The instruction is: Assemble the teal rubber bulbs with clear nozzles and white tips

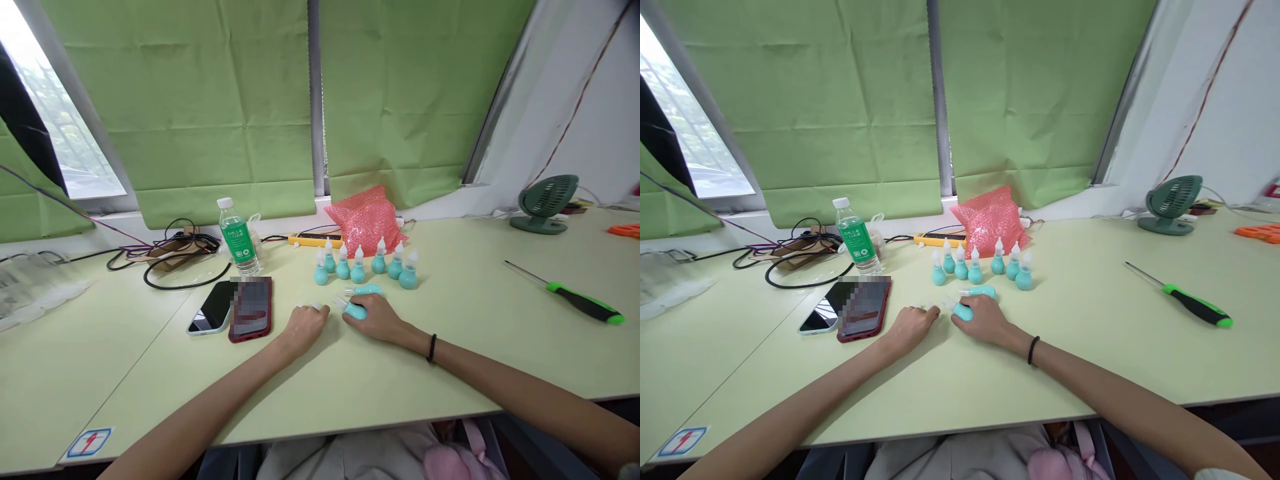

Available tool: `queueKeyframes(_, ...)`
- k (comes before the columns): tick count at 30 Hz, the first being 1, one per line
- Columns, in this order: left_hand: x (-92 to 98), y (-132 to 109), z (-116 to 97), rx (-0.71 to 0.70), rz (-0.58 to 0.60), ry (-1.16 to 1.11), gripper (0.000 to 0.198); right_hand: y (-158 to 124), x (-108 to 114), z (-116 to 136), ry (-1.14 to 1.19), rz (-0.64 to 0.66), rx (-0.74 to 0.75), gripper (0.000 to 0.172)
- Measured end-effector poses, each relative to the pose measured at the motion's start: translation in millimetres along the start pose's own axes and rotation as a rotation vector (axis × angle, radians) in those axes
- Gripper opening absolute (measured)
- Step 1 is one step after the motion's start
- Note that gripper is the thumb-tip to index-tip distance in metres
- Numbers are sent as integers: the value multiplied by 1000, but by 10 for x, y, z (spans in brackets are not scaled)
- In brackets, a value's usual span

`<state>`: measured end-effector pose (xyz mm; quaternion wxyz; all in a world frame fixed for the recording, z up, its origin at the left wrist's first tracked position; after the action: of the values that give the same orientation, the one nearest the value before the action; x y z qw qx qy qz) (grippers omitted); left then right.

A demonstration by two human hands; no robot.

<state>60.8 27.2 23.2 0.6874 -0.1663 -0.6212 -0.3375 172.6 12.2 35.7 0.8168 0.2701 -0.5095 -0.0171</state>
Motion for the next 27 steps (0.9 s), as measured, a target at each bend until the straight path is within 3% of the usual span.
queueKeyframes(4, 178, -48, 60, 106, -100, -99, 25, -32, 8, 89, -1, 18, 58, 13)
queueKeyframes(8, 355, -114, 62, 156, -213, -478, 30, -108, 10, 265, 16, 57, 136, 9)
queueKeyframes(10, 351, -114, -4, 108, -171, -635, 36, -150, 11, 357, 46, 77, 170, 6)
queueKeyframes(14, 220, -90, -149, 8, 31, -996, 44, -198, 22, 478, 95, 120, 225, 7)
queueKeyframes(19, 141, -68, -167, 58, 128, -1388, 43, -204, 61, 538, 115, 162, 285, 12)
queueKeyframes(27, 32, -77, -213, 175, 319, -1790, 38, -250, 87, 597, 139, 76, 427, 14)
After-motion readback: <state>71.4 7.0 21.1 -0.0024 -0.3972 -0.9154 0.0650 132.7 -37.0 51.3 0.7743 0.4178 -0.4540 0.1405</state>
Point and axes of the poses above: each hand's wrist, its own y-axis towards the middle knuckle, its own x-axis out of the back of the hand, z = x × y, the point moved 7 cm from there along y, towards the middle knuckle
